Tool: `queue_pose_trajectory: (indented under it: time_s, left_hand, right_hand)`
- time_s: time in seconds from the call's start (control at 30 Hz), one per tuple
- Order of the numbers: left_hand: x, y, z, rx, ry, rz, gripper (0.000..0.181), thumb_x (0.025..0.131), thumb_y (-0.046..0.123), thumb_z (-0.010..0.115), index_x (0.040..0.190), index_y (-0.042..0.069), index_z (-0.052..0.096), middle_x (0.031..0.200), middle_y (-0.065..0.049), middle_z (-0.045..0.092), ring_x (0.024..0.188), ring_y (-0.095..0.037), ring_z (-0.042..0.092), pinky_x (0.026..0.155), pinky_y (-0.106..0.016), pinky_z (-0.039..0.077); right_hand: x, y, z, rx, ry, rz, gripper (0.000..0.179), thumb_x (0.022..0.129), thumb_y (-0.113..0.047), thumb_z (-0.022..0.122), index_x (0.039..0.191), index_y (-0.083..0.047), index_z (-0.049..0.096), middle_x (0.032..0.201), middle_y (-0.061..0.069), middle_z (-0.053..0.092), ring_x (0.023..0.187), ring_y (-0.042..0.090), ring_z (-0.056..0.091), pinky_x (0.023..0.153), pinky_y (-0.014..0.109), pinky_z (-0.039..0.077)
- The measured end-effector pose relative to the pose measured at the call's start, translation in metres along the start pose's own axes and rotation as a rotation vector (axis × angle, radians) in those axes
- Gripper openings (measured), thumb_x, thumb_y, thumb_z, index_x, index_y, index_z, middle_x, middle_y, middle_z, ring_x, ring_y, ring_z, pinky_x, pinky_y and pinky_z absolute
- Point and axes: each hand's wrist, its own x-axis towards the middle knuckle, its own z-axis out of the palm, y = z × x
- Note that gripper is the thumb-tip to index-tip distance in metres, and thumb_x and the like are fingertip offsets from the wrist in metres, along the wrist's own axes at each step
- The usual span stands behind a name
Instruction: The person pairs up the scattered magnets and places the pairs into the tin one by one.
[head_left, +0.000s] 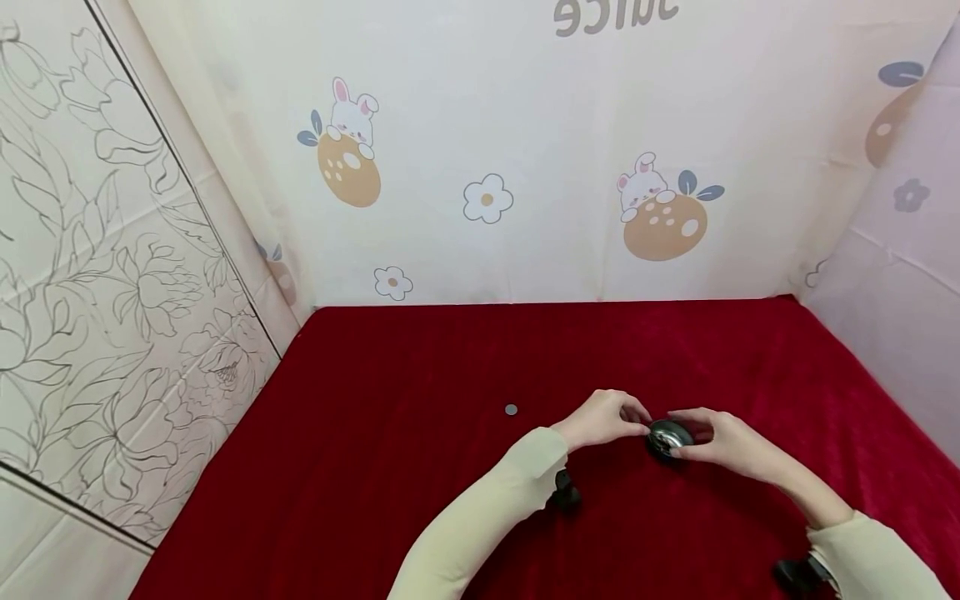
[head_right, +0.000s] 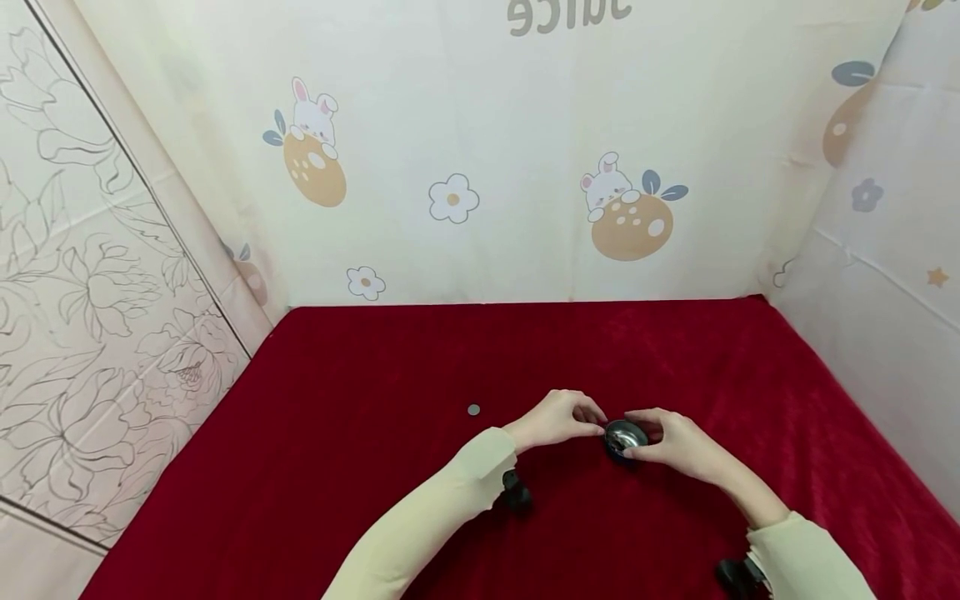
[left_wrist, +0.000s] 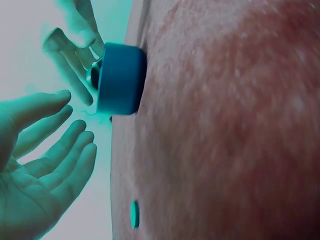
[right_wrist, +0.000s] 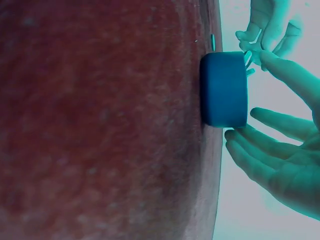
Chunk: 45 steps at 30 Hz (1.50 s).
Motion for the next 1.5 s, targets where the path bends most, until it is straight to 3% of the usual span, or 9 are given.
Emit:
queue_pose_trajectory:
  time_s: [0.2, 0.33, 0.7, 1.13, 1.5]
  left_hand:
    - [-0.008, -0.01, -0.012, 0.01, -0.007, 0.0, 0.018, 0.084, 0.021, 0.061, 0.1, 0.013, 0.067, 0.088, 0.01, 0.062, 0.072, 0.006, 0.052, 0.06, -0.007, 0.04]
    - [-0.014, -0.016, -0.019, 0.006, -0.01, -0.01, 0.02, 0.084, 0.021, 0.061, 0.102, 0.013, 0.066, 0.089, 0.009, 0.062, 0.073, 0.005, 0.053, 0.062, -0.008, 0.041]
    - [-0.03, -0.035, -0.037, -0.016, 0.001, -0.06, 0.022, 0.084, 0.02, 0.062, 0.103, 0.01, 0.065, 0.089, 0.007, 0.061, 0.076, 0.0, 0.054, 0.064, -0.011, 0.043]
    - [-0.058, -0.066, -0.058, 0.008, 0.041, -0.121, 0.023, 0.083, 0.02, 0.063, 0.103, 0.009, 0.064, 0.094, 0.001, 0.061, 0.081, -0.006, 0.055, 0.068, -0.015, 0.044]
    - [-0.077, -0.087, -0.075, -0.007, 0.072, -0.147, 0.024, 0.082, 0.017, 0.063, 0.104, 0.007, 0.064, 0.095, -0.002, 0.06, 0.084, -0.011, 0.056, 0.069, -0.019, 0.045]
  right_hand:
    - [0.007, -0.009, 0.002, -0.111, 0.065, -0.002, 0.047, 0.076, -0.024, 0.069, 0.111, 0.006, 0.056, 0.105, 0.017, 0.059, 0.092, 0.024, 0.057, 0.071, 0.026, 0.048]
    - [0.013, -0.014, 0.004, -0.111, 0.059, 0.001, 0.046, 0.078, -0.025, 0.068, 0.111, 0.005, 0.057, 0.107, 0.018, 0.059, 0.095, 0.032, 0.055, 0.072, 0.031, 0.048]
    - [0.033, -0.02, 0.012, -0.049, -0.001, -0.02, 0.046, 0.08, -0.024, 0.066, 0.113, 0.007, 0.055, 0.11, 0.022, 0.056, 0.097, 0.035, 0.056, 0.076, 0.04, 0.047]
    - [0.061, -0.018, 0.032, 0.019, -0.084, -0.05, 0.043, 0.079, -0.02, 0.066, 0.11, 0.009, 0.056, 0.106, 0.021, 0.058, 0.092, 0.031, 0.058, 0.073, 0.032, 0.048]
    - [0.075, -0.016, 0.036, 0.05, -0.126, -0.084, 0.039, 0.078, -0.012, 0.066, 0.106, 0.013, 0.055, 0.102, 0.023, 0.059, 0.09, 0.033, 0.058, 0.07, 0.024, 0.048]
